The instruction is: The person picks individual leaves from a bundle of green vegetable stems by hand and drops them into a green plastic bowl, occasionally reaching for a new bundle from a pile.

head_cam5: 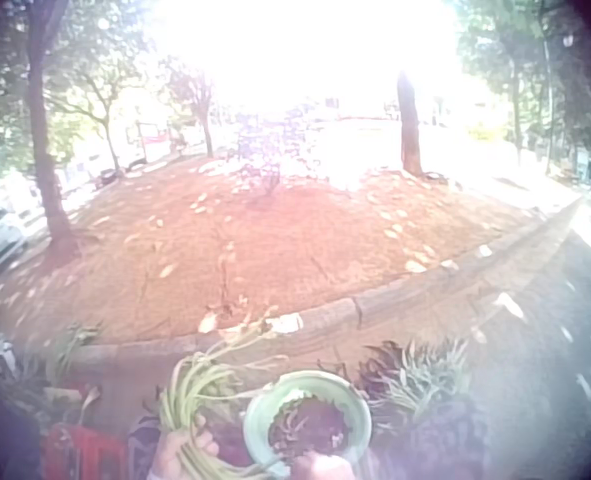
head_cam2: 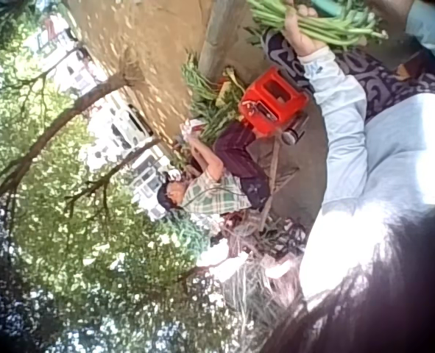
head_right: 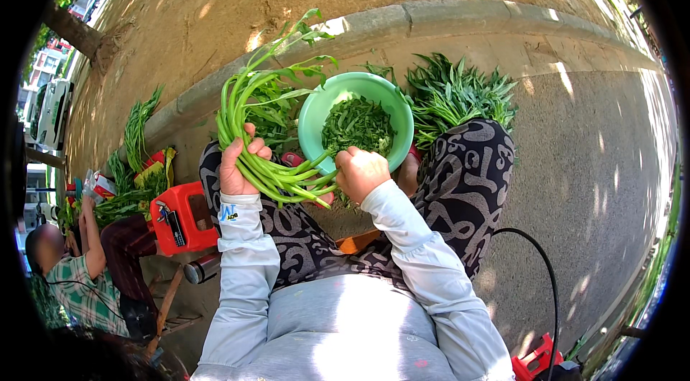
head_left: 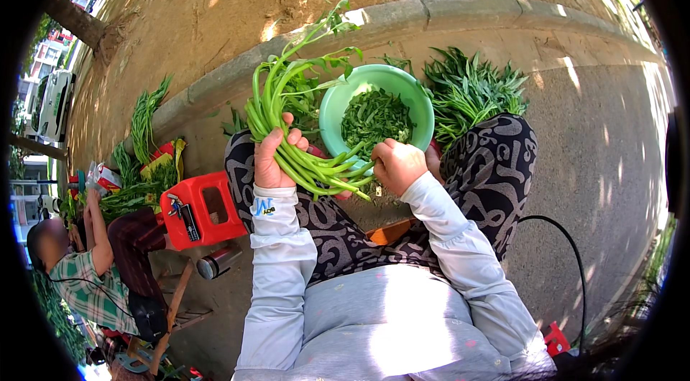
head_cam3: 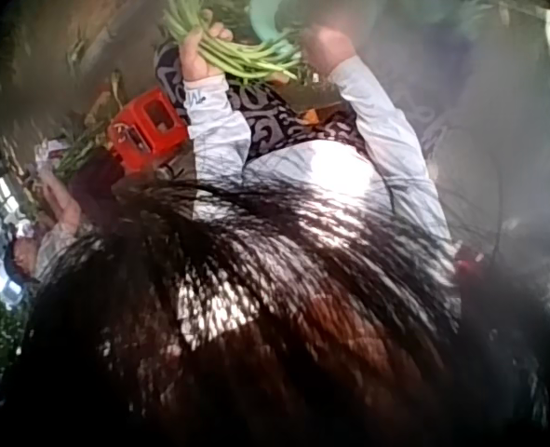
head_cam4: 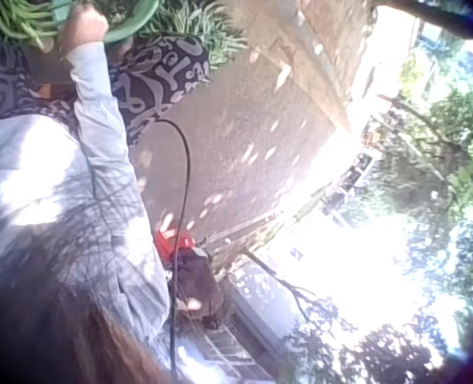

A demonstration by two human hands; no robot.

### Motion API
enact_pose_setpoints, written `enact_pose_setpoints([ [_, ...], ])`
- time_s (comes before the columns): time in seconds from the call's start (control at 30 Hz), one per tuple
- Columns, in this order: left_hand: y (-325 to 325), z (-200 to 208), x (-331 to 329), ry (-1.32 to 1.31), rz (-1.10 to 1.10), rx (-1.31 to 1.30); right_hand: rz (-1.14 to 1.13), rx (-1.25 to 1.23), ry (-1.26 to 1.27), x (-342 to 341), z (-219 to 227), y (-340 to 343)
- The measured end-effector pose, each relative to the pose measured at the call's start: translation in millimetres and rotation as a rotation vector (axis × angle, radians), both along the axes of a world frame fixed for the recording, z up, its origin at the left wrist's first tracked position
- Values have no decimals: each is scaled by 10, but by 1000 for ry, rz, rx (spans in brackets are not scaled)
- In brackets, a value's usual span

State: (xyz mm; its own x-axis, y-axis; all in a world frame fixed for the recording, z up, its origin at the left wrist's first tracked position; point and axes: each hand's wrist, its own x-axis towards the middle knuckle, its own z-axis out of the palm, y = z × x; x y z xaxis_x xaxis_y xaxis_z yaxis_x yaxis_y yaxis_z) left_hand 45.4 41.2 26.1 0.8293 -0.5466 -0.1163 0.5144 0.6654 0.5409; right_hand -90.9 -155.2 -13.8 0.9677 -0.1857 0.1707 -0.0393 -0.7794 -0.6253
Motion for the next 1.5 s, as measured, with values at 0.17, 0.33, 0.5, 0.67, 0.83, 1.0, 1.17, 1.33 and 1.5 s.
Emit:
enact_pose_setpoints([
  [0.17, -7, -7, -3, -9, -14, 7, 53, 10, -51, -4, -89, -38],
  [0.33, 9, -5, 2, -15, -19, 9, 66, 9, 83, 6, -33, -21],
  [0.5, -8, -14, 3, -8, -20, 2, -44, 64, 92, 12, -65, 16],
  [0.67, -16, 24, -11, 20, 12, -1, -103, 400, 158, 60, -167, -88],
  [0.83, -16, 19, -8, 41, 20, -7, -230, 827, 321, 90, -215, -133],
  [1.0, -18, 16, -8, 40, 24, -9, -286, 1236, 364, 114, -254, -177],
  [1.17, -39, 27, -15, 37, 26, -12, -371, 1510, 391, 113, -261, -216],
  [1.33, -22, 40, -12, 34, 35, -5, -506, 1732, 244, 109, -352, -260],
  [1.5, -8, 47, -4, 58, 44, -18, -577, 1373, 164, 118, -173, -256],
])
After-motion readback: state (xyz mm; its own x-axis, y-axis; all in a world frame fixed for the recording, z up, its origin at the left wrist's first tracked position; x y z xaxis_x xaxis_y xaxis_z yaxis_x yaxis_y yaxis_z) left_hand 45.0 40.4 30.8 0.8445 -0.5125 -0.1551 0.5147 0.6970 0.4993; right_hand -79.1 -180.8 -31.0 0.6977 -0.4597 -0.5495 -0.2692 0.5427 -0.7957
